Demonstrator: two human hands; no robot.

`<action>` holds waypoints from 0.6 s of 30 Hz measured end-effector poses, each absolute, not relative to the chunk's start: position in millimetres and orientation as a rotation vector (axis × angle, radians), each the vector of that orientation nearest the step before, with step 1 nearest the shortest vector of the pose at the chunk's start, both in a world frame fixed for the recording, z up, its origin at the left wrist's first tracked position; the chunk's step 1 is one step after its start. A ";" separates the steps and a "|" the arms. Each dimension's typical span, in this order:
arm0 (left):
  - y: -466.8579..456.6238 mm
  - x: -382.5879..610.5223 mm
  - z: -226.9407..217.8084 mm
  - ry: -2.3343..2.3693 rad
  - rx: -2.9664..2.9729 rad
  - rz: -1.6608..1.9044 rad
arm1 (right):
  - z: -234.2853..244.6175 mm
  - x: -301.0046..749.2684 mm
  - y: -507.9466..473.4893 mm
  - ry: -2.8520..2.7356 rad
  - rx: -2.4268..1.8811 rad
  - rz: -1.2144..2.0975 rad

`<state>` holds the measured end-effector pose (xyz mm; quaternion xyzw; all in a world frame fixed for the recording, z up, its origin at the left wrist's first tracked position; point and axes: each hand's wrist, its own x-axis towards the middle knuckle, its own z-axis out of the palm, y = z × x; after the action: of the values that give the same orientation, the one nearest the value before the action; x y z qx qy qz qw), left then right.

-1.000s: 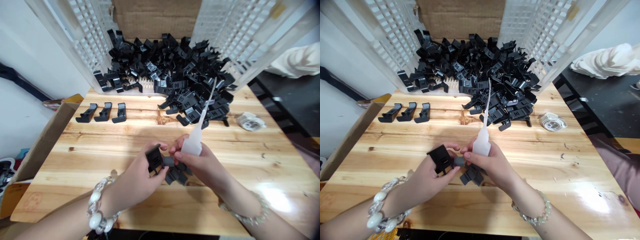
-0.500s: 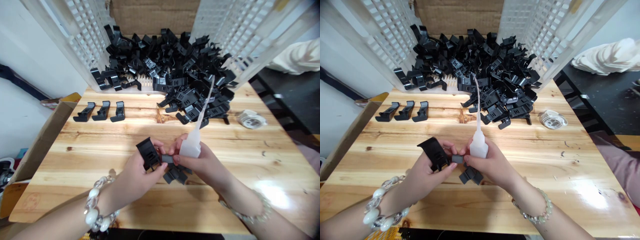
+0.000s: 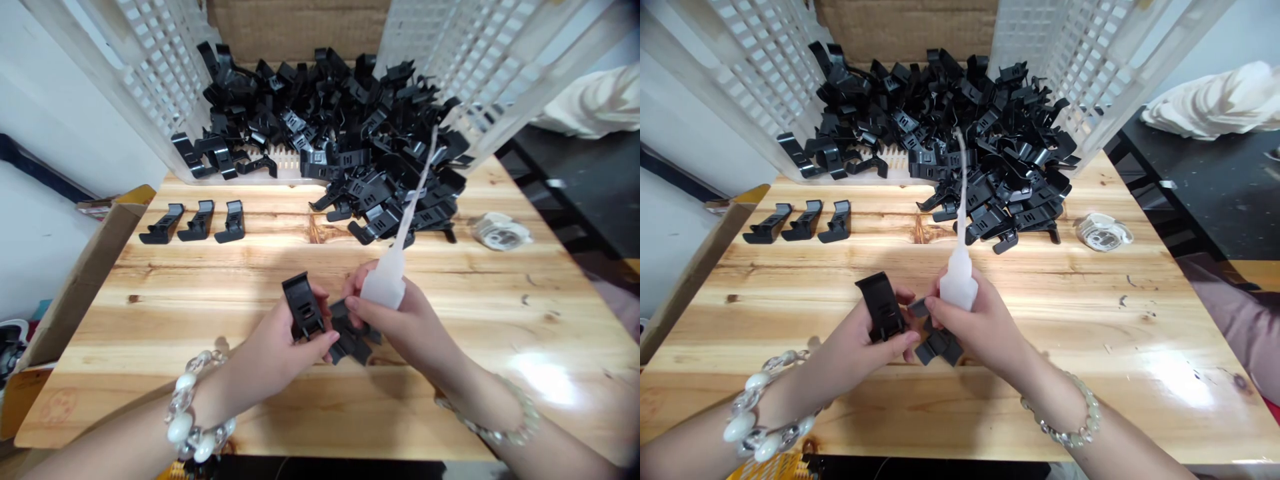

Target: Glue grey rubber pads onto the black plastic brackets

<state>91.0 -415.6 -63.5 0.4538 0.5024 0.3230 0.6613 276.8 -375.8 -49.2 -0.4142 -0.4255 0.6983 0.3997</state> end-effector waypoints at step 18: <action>-423.8 85.5 -64.3 0.894 1.106 0.633 | -49.1 264.1 -388.3 -0.993 -1.108 1.898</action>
<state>85.5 -423.8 -64.3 0.4988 0.4034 0.2855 0.7120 264.1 -388.3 -49.1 -0.4291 -0.3846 0.7351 0.3571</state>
